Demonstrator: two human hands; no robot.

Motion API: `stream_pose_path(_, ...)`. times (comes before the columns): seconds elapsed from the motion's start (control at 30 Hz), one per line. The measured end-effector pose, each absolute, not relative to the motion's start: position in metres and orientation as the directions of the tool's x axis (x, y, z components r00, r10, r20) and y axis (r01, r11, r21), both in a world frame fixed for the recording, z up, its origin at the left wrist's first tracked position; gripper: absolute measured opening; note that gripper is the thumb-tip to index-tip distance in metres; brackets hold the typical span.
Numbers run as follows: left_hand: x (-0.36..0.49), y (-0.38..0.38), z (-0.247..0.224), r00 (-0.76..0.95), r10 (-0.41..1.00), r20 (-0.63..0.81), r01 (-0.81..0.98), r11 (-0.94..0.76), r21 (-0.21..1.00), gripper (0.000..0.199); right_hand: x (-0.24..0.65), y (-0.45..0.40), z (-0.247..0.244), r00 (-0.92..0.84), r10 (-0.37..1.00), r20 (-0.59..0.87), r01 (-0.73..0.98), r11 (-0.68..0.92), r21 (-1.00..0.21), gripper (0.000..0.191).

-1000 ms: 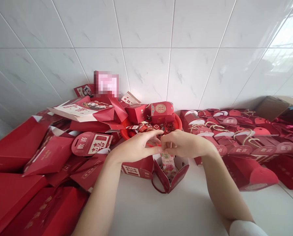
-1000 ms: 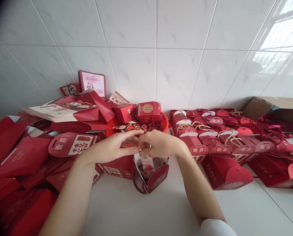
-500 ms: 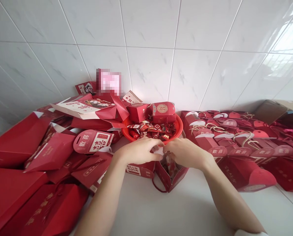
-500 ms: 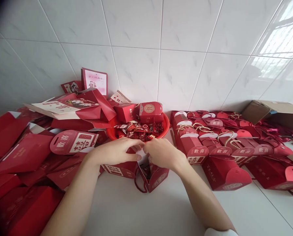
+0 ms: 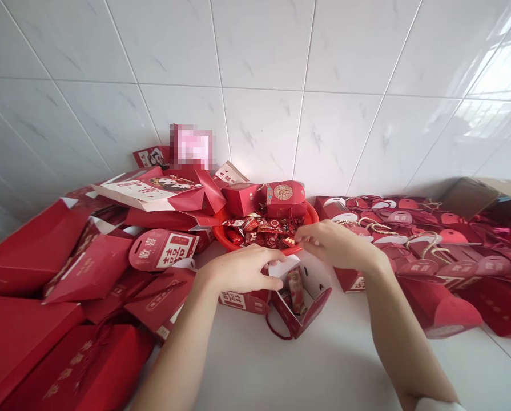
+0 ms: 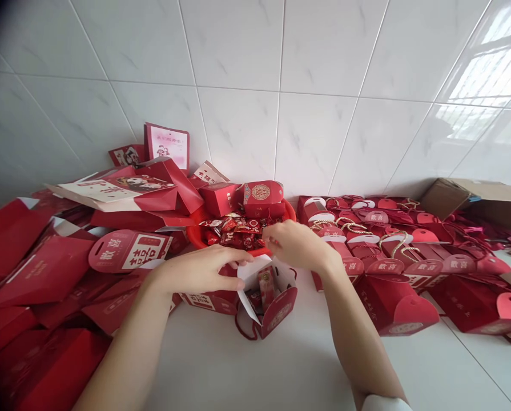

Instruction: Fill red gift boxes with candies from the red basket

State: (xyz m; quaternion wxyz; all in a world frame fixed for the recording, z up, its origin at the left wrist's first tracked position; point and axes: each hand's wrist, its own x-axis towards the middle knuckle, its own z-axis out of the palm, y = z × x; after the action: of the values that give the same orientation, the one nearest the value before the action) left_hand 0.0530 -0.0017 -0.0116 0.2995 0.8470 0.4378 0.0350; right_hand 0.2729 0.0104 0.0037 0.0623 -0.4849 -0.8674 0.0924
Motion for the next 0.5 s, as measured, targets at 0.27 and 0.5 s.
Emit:
stream_pose_path(0.27, 0.048, -0.004, -0.010, 0.637, 0.738, -0.223, 0.707, -0.444, 0.551, 0.048, 0.256, 0.091, -0.016, -0.292, 0.941, -0.173, 0.956, 0.284, -0.070, 0.032)
stream_pose_path(0.5, 0.049, -0.009, -0.006, 0.607, 0.755, -0.248, 0.738, -0.420, 0.528, 0.042, 0.231, 0.118, -0.041, -0.235, 0.916, -0.325, 0.967, 0.255, 0.020, 0.045)
